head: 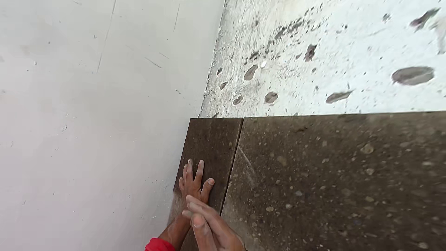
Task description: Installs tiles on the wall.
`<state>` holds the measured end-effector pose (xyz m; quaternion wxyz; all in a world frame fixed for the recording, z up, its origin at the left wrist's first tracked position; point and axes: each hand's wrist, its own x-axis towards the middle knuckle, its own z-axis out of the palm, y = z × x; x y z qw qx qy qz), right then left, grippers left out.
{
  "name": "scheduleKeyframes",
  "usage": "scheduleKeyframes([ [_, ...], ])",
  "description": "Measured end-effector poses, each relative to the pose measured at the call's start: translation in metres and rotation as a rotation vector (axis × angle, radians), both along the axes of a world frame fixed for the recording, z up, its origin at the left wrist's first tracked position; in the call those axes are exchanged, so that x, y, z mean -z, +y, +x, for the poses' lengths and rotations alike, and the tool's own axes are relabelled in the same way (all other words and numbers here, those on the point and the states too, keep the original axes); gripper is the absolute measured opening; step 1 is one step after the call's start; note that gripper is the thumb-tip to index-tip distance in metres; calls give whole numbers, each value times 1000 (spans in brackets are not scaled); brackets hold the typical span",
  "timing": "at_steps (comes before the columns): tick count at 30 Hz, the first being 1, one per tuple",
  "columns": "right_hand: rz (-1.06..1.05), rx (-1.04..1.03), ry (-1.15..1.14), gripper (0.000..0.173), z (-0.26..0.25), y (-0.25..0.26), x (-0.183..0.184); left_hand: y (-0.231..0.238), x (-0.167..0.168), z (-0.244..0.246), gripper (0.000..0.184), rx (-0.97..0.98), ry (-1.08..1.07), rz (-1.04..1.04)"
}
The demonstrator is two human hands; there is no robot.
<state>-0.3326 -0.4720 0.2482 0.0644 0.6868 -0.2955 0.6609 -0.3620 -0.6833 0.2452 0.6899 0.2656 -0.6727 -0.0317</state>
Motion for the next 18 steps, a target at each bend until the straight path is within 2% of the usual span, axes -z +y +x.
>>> scheduleKeyframes([
  [1,-58,133,94,33,2,-7,-21,8,1,1,74,-6,-12,36],
  [3,-109,388,276,32,4,-34,-60,37,0,19,63,115,-48,108],
  [5,-42,575,518,31,2,-67,-96,36,8,21,55,152,-66,44],
  [6,28,667,665,32,-1,-83,-112,28,9,14,56,103,-46,9],
  [8,173,893,946,35,-8,-103,-140,17,3,3,68,89,20,25],
  [10,243,1078,1129,37,-22,-115,-159,9,-2,-3,78,72,52,34],
  [14,254,1261,1356,49,-55,-120,-175,4,-4,-9,76,45,40,46],
  [18,331,1325,1440,45,-49,-118,-181,8,-13,-11,71,32,44,59],
])
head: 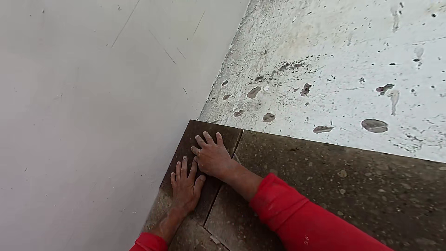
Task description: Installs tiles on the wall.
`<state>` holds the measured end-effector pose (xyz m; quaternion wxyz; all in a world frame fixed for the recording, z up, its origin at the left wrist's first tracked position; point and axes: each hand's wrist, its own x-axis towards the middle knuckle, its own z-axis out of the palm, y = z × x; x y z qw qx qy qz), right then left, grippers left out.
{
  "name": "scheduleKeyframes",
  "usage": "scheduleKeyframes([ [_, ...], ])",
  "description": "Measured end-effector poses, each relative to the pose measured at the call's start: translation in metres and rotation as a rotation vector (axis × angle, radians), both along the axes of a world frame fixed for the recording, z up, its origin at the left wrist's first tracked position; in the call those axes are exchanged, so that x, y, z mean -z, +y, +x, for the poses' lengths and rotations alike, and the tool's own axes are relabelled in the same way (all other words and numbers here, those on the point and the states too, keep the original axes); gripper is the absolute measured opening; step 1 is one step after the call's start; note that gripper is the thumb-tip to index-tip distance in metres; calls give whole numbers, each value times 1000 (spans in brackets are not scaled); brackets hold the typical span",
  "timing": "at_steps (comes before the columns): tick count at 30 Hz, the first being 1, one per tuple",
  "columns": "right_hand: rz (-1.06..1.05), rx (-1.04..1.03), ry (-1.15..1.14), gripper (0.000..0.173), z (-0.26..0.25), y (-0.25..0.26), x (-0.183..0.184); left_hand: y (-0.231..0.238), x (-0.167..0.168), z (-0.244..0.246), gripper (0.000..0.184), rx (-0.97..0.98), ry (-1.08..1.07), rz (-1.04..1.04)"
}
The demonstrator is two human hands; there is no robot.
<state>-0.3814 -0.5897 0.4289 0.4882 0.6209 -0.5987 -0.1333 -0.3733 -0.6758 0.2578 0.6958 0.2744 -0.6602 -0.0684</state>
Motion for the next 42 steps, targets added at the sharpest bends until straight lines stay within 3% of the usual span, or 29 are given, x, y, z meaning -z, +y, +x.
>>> scheduleKeyframes([
  [4,40,-16,72,44,-10,0,-12,-3,-4,6,71,85,-28,9],
  [8,54,-58,93,50,-18,4,-23,-11,-6,40,74,302,-45,-16],
  [13,33,-60,108,58,-18,9,-30,8,-57,119,67,3,374,-227],
  [15,8,-110,72,61,-21,10,-32,3,-77,102,65,-74,487,-239],
  [16,-9,-140,43,63,-21,11,-32,-7,-83,68,63,-92,473,-211],
  [18,-18,-155,6,72,-20,13,-31,-23,-82,10,60,-12,217,-79],
  [21,-11,-114,-31,80,-15,16,-30,-28,-85,35,63,142,-72,-22],
  [26,-68,-176,-52,87,-16,22,-34,-3,-117,110,67,-28,300,-170],
  [28,-114,-196,-63,85,-20,25,-33,-7,-120,58,63,-95,377,-144],
  [30,-128,-192,-71,82,-23,27,-32,-15,-115,4,62,-24,165,-6],
  [32,-111,-152,-88,81,-23,28,-32,-20,-112,13,64,85,-44,34],
  [33,-99,-145,-89,83,-21,28,-32,-19,-111,29,65,89,-38,20],
  [37,-94,-111,-65,83,-19,31,-35,5,-127,90,69,19,246,-106],
  [40,-145,-114,-65,81,-23,33,-35,-9,-128,18,62,-46,311,-39],
  [42,-153,-138,-64,84,-26,34,-40,-17,-128,6,63,72,58,73],
])
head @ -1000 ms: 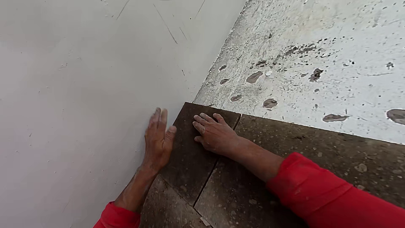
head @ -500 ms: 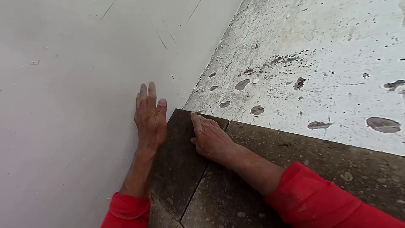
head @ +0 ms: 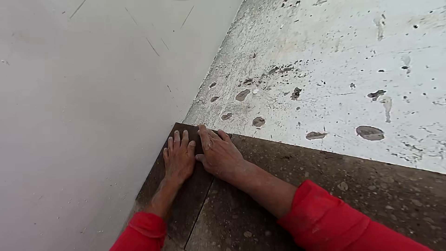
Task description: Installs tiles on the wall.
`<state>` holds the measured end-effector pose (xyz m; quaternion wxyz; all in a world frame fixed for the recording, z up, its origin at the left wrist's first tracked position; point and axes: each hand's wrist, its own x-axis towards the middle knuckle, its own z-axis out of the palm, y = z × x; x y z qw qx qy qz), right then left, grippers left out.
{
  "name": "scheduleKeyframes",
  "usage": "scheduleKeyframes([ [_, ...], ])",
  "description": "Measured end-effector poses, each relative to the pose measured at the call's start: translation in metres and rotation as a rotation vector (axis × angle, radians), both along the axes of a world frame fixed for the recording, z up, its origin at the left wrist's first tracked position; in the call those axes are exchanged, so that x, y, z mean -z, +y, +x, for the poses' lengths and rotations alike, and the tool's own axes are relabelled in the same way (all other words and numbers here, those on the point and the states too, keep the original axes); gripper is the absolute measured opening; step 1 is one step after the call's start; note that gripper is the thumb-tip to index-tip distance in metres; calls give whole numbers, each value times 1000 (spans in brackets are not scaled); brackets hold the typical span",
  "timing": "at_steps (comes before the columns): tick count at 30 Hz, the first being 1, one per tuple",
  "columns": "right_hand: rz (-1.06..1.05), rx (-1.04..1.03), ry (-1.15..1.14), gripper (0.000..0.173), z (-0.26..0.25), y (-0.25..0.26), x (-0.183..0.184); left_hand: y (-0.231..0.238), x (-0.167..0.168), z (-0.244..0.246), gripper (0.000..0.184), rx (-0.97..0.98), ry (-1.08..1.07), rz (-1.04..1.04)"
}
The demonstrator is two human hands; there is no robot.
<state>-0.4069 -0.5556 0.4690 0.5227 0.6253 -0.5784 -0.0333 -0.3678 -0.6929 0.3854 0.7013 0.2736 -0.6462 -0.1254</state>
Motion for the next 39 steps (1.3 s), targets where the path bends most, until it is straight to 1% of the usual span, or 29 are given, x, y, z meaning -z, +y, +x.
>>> scheduleKeyframes([
  [1,31,-6,-12,85,-1,2,-2,-3,2,11,64,52,-78,9],
  [2,62,-19,-25,84,0,4,-6,-6,3,28,64,76,-75,-8],
  [5,138,-4,-2,82,3,9,-17,4,-2,90,66,-19,156,-121],
  [6,157,-6,14,81,1,9,-19,11,-2,97,66,-54,233,-142],
  [7,166,-14,32,80,-2,9,-20,18,3,88,64,-79,286,-146],
  [8,169,-27,45,78,-4,7,-21,26,9,66,62,-97,282,-125],
  [9,171,-51,46,77,-7,5,-21,36,16,41,60,-59,147,-41],
  [10,176,-59,49,76,-9,5,-22,42,17,30,60,34,-23,44],
  [11,179,-60,59,74,-10,6,-26,32,13,27,61,109,-122,57],
  [12,188,-47,65,73,-11,7,-28,8,15,23,63,137,-109,3],
  [13,196,-45,69,73,-12,7,-28,-9,18,34,65,181,-74,-49],
  [14,204,-54,79,73,-11,6,-31,-17,20,56,66,200,-29,-109],
  [17,229,-75,140,68,-13,5,-30,2,25,133,64,125,142,-293],
  [19,221,-41,201,57,-12,10,-22,13,32,148,64,75,268,-389],
  [20,203,-23,251,55,-16,6,-23,16,42,135,63,35,293,-369],
  [21,185,-16,282,55,-17,3,-23,19,56,108,62,-19,259,-289],
  [22,168,-14,289,54,-18,1,-22,19,70,67,61,-50,182,-171],
  [23,151,-12,284,52,-17,-1,-17,6,82,24,63,-71,142,-93],
  [24,142,-12,298,50,-13,-6,-15,-8,89,1,65,-58,87,-48],
  [25,129,-21,313,49,-9,-12,-14,-18,90,-3,66,-16,21,-47],
  [27,148,-35,333,53,-8,-25,-5,-23,93,21,66,102,-73,-88],
  [29,165,4,340,57,-7,-27,-5,-16,90,51,67,127,-20,-187],
  [31,177,27,334,58,-5,-27,-4,-5,95,71,68,21,111,-266],
  [32,174,30,333,58,-6,-27,-5,-6,98,61,69,-40,138,-267],
  [33,171,31,336,57,-8,-27,-6,-11,104,36,68,-94,150,-238],
  [34,178,27,338,57,-9,-26,-3,-13,112,13,69,-97,107,-158],
  [35,183,24,341,56,-7,-27,-4,-10,111,6,68,-70,22,-72],
  [37,178,25,302,54,-4,-28,-1,10,97,35,64,40,-328,158],
  [39,203,40,278,55,0,-27,1,-14,113,14,68,-33,-87,-68],
])
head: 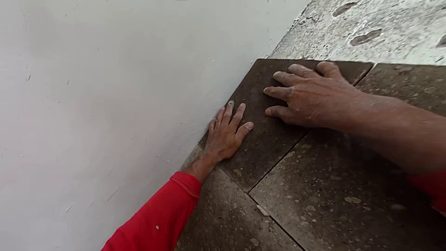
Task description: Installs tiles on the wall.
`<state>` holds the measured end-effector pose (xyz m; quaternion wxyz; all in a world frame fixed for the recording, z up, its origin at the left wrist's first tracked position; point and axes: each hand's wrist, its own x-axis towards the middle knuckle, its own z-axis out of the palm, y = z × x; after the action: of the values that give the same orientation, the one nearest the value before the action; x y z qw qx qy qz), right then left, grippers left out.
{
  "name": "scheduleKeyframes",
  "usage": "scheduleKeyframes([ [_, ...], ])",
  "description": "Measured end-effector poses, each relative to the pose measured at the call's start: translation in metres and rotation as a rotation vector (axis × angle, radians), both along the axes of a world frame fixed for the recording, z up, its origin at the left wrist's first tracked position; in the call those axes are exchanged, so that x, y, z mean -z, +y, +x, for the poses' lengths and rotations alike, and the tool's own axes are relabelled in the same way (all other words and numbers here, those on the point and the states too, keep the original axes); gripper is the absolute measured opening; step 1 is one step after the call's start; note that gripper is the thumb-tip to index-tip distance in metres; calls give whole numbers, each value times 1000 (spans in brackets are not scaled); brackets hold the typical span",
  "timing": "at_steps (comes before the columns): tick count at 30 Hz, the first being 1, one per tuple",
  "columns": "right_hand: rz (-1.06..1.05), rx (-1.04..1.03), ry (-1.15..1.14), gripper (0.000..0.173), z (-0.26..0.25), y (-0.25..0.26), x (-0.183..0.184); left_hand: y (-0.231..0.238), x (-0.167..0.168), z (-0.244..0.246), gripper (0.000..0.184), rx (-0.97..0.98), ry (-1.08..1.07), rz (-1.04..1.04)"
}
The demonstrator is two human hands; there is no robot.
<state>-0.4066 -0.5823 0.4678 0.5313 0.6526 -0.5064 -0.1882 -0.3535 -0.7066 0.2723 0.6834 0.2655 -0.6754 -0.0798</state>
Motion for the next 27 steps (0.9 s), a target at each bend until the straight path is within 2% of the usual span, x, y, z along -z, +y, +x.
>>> scheduleKeyframes([
  [2,21,19,20,55,3,15,1,18,-15,24,67,72,-253,179],
  [4,48,70,48,57,0,42,15,-9,3,-3,70,37,6,-28],
  [7,-9,-19,119,58,-32,76,34,-10,3,2,74,50,-41,-55],
  [10,-97,-59,155,58,-46,92,31,2,-25,33,74,-9,7,-113],
  [15,-140,-77,187,63,-50,96,31,50,-107,128,72,-123,416,-350],
  [16,-149,-93,192,63,-52,96,31,52,-115,122,71,-125,457,-357],
  [18,-155,-71,176,63,-52,97,33,30,-124,47,66,-136,486,-340],
  [19,-153,-48,170,64,-52,97,33,18,-121,3,66,-109,401,-257],
  [20,-155,-31,164,65,-51,96,31,12,-121,-15,67,-37,216,-145],
  [22,-146,-21,139,63,-50,97,34,8,-122,-5,69,75,-58,-58],
  [23,-143,-23,128,62,-49,98,35,11,-124,9,70,85,-71,-68],
  [27,-145,13,116,64,-46,100,34,28,-139,74,74,-1,194,-183],
])
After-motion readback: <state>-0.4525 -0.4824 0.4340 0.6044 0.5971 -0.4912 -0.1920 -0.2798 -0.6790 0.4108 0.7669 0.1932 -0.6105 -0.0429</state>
